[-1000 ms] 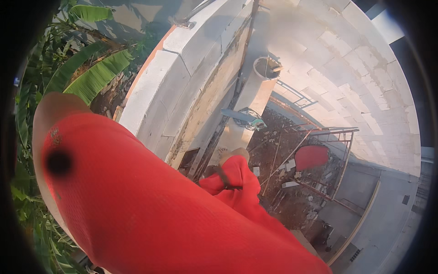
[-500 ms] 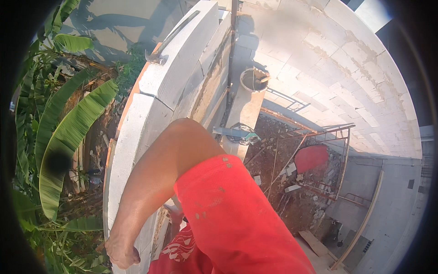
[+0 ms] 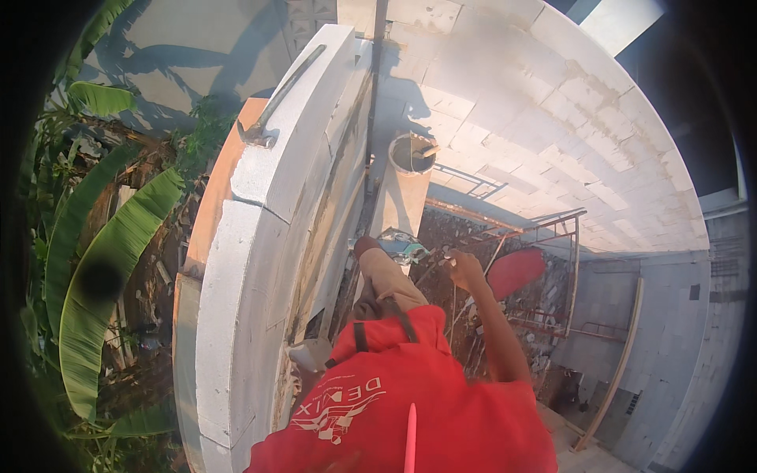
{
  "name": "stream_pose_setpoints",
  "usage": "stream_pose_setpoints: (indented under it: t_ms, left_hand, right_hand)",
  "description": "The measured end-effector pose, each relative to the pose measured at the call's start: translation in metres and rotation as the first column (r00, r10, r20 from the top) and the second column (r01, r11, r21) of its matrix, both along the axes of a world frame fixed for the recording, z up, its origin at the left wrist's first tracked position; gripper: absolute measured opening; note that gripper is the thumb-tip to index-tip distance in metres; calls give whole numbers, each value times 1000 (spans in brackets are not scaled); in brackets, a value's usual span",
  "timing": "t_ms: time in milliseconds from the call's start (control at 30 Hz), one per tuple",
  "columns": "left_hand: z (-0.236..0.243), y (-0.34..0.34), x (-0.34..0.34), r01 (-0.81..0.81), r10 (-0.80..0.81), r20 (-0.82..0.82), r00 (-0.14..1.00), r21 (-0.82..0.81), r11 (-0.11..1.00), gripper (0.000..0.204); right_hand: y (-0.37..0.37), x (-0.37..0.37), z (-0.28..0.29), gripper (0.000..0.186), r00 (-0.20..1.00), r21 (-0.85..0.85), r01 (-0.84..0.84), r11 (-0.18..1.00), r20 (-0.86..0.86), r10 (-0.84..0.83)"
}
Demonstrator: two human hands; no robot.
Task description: The person applies mortar to a wall using a trowel, places white rectangular tiles onto the mortar, and taps them into place with a hammer. The person also measures the wall and tiles with a tape measure.
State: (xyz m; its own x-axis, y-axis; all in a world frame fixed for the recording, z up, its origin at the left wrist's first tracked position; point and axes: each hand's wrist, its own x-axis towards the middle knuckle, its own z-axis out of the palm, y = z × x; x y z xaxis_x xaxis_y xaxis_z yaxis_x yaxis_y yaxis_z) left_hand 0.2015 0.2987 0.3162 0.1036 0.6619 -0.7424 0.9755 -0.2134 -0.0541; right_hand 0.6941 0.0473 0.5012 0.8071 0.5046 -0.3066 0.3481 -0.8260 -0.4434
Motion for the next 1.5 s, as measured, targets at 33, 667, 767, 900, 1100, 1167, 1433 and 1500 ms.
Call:
stream_pose_setpoints:
  t_ms: [33,667,767,900,1100,1167,1433,1500]
  left_hand:
    - [-1,0,7,9,-9,-1,1000,-4,1000,152]
    - [-118,27,495,372,-367,65,928,-86,924,133]
    - [-184,31,592,388,-373,179,910,-56,920,127]
    - [-291,35,717,389,-406,298,864,115,914,123]
    - [-408,43,827,305,-310,289,906,65,950,130]
    - [-431,44,844,335,-358,306,882,126,934,129]
    - [-483,45,850,358,-400,333,854,183,916,117]
    - [-490,40,848,355,-393,291,872,178,918,123]
  right_hand:
    - [-23,0,-12,31,994,-76,105,992,-33,-108]
    - [10,484,-287,48,956,-197,136,971,-231,-181]
    - [26,565,-400,54,975,-202,172,964,-107,-196]
    - [38,642,-522,64,964,-278,226,934,-71,-255]
    - [87,702,-626,69,970,-181,237,955,-13,-243]
    - [108,714,-634,72,968,-264,166,950,-140,-208]
    - [176,709,-630,64,936,-474,-150,868,-350,-29]
    - [183,698,-627,60,929,-502,-222,836,-370,25]
